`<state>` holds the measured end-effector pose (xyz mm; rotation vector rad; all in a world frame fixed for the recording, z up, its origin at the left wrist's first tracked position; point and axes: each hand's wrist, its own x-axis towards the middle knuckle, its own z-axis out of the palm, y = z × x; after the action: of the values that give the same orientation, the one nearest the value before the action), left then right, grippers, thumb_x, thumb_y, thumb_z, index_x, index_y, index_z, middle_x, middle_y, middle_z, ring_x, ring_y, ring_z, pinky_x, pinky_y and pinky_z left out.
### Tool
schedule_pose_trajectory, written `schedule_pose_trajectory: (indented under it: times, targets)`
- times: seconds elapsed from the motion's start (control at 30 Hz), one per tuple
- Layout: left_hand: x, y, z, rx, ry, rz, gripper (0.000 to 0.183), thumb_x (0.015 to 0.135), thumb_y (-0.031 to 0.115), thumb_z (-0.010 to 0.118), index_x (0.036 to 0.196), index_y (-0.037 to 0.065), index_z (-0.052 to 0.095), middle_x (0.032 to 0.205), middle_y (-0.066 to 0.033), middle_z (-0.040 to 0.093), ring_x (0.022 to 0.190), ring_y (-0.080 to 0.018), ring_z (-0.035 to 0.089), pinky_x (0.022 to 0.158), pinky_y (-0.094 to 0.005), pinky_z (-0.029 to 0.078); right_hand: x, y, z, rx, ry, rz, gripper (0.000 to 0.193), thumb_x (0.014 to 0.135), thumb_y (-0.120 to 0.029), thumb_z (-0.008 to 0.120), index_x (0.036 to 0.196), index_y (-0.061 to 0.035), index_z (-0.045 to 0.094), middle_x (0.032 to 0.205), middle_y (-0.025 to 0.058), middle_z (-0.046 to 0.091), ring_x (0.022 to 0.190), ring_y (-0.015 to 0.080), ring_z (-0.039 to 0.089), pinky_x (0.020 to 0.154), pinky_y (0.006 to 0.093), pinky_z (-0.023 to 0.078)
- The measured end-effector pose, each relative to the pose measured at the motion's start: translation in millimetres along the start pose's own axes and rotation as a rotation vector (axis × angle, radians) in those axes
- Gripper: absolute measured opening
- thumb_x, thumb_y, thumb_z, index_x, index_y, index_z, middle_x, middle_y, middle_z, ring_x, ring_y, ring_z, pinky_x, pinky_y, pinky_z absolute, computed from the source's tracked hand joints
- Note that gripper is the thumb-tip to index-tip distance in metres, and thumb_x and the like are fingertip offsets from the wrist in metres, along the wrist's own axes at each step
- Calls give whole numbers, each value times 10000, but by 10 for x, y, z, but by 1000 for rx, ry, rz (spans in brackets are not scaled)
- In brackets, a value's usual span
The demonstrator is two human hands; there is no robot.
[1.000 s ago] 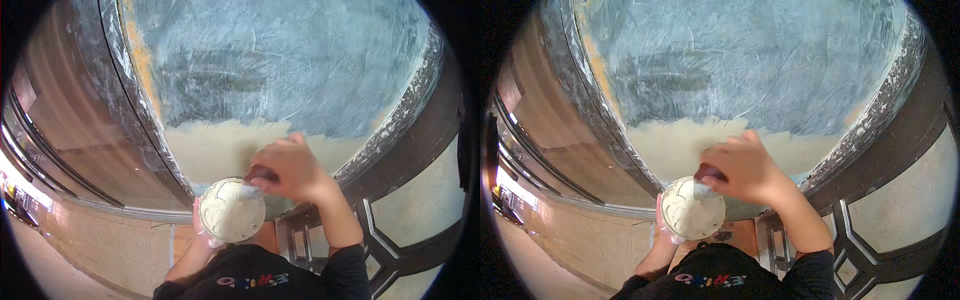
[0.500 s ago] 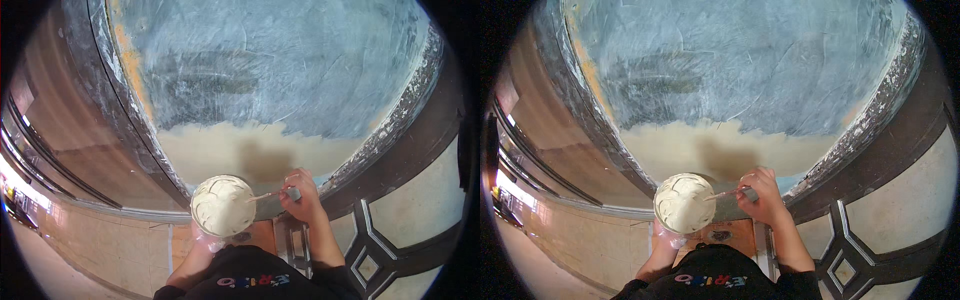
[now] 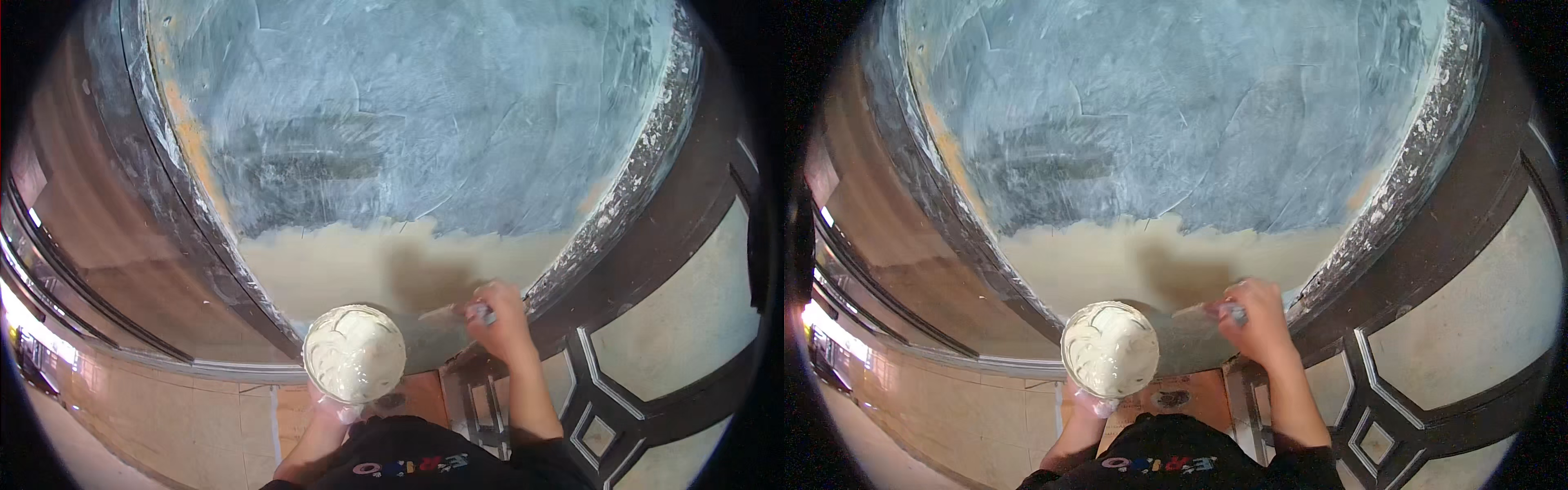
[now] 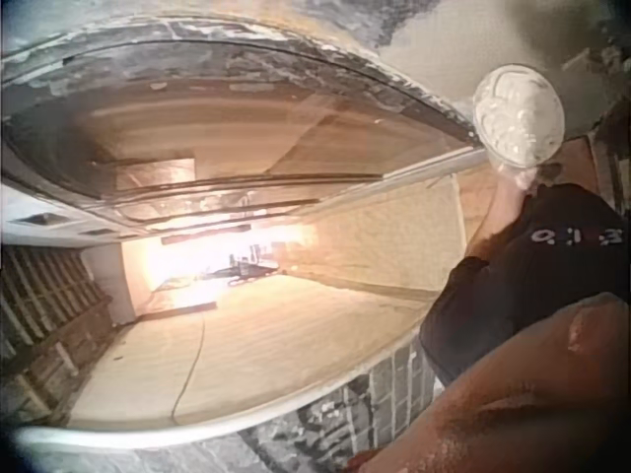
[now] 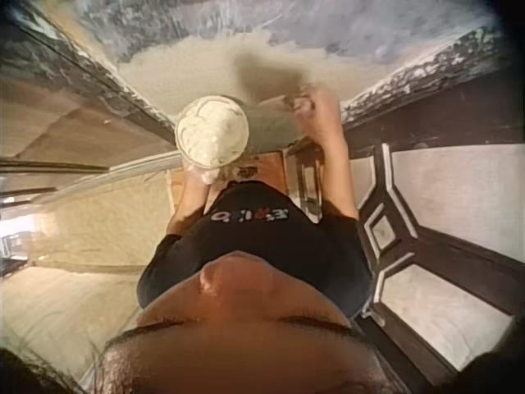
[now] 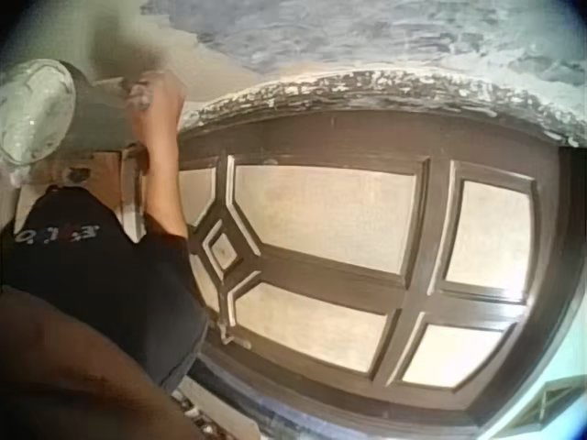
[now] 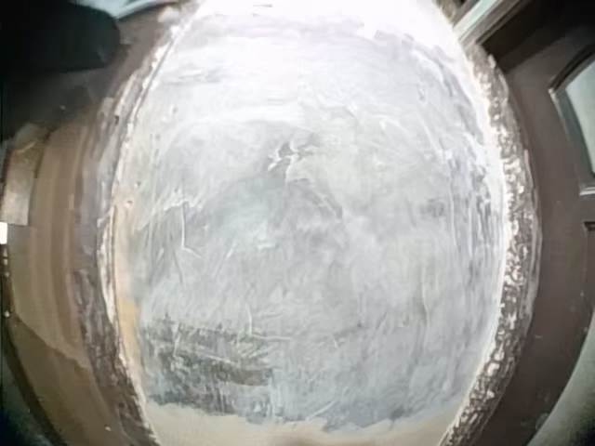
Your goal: The person applies plaster to a circular recessed area on a wall using a putty knife.
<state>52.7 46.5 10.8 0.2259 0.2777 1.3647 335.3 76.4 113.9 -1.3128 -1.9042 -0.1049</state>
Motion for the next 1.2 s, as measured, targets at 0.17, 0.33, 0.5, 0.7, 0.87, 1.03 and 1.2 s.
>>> schedule_pose_trajectory:
  times: [0.17,0.33,0.5,0.7,0.87,1.03,1.2]
  targets:
    - [-42,6,29,-52,41,0,576,988,445,408,1434,81,404,1427,-179,468,1278,-368,491,1056,-547,423,304,97,-257,132,187,171,283,723,-123,744,938,-46,577,858,147,595,822,360,586,731,422,458]
    - [-122,-24,-18,-50,-1,17,587,979,452,412,1426,72,404,1433,-165,458,1268,-360,496,1044,-531,441,660,-16,-373,33,299,38,318,730,-143,756,963,-21,578,883,157,596,811,369,586,724,419,475]
    - [-155,-16,195,-65,-49,-25,638,960,485,438,1454,86,374,1476,-158,412,1323,-359,447,1071,-541,407,800,-63,-299,-94,218,-111,303,777,-275,697,990,-75,617,877,77,613,850,265,585,757,393,350]
    - [-173,-45,259,-145,-51,-61,626,967,488,406,1454,95,383,1478,-171,411,1343,-378,417,1092,-563,370,916,-91,-451,-206,407,-82,303,803,-262,696,1023,-72,608,923,70,638,871,255,587,806,410,334]
    - [-187,-68,267,-201,-1,-62,619,969,489,393,1439,87,400,1463,-183,421,1325,-403,428,1084,-583,373,722,-50,-279,-125,407,-206,295,794,-232,704,1025,-78,602,926,70,633,870,257,578,797,414,339]
    - [-262,-143,254,-192,-30,-48,625,963,490,403,1438,83,401,1468,-184,415,1323,-410,428,1083,-589,371,839,-121,-263,-221,272,-210,279,800,-209,708,1006,-55,602,890,70,632,825,263,578,783,414,343]
    - [-381,-245,301,620,-96,259,671,945,508,424,1470,95,352,1479,-180,393,1332,-397,418,1086,-573,377,788,-159,-379,32,564,-39,261,833,-200,690,1020,-39,605,902,84,647,858,264,589,807,413,354]
